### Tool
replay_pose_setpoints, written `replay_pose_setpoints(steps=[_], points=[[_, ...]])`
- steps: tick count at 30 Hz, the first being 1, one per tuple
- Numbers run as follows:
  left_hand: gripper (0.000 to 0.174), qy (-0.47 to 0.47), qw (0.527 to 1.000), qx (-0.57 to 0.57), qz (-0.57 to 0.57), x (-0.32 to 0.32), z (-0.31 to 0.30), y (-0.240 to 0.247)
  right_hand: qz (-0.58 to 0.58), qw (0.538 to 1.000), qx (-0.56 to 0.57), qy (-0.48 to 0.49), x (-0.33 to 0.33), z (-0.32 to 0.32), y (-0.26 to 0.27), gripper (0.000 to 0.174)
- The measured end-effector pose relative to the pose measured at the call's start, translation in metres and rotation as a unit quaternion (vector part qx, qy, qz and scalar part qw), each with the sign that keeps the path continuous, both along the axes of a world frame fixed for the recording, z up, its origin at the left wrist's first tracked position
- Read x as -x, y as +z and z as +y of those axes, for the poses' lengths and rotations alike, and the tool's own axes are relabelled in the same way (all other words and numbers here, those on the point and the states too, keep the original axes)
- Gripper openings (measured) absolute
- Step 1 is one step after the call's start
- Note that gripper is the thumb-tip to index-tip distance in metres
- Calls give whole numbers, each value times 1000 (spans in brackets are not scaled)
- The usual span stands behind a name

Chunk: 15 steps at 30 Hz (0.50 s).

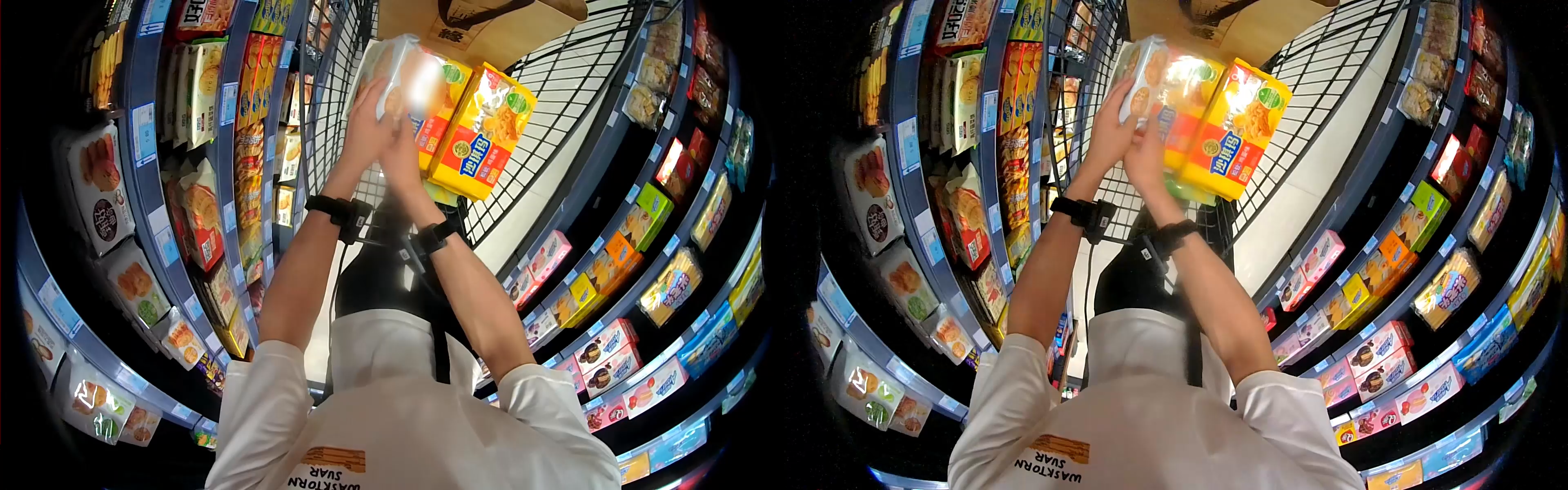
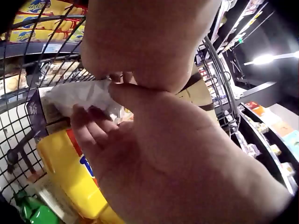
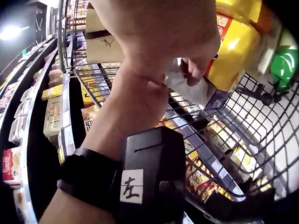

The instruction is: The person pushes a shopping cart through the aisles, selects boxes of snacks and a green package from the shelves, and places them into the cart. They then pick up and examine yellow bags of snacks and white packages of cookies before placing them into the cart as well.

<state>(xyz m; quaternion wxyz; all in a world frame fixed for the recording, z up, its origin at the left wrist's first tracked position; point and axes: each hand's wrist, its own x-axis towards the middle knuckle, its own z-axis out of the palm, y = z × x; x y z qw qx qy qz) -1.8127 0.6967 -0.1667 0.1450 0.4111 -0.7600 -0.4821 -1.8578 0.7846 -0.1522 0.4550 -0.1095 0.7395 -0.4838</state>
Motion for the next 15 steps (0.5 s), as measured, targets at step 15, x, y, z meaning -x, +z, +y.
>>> replay_pose_setpoints(steps=[15], points=[[27, 15, 966, -204, -158, -61, 87, 78, -44, 981, -36, 183, 47, 130, 44, 65]])
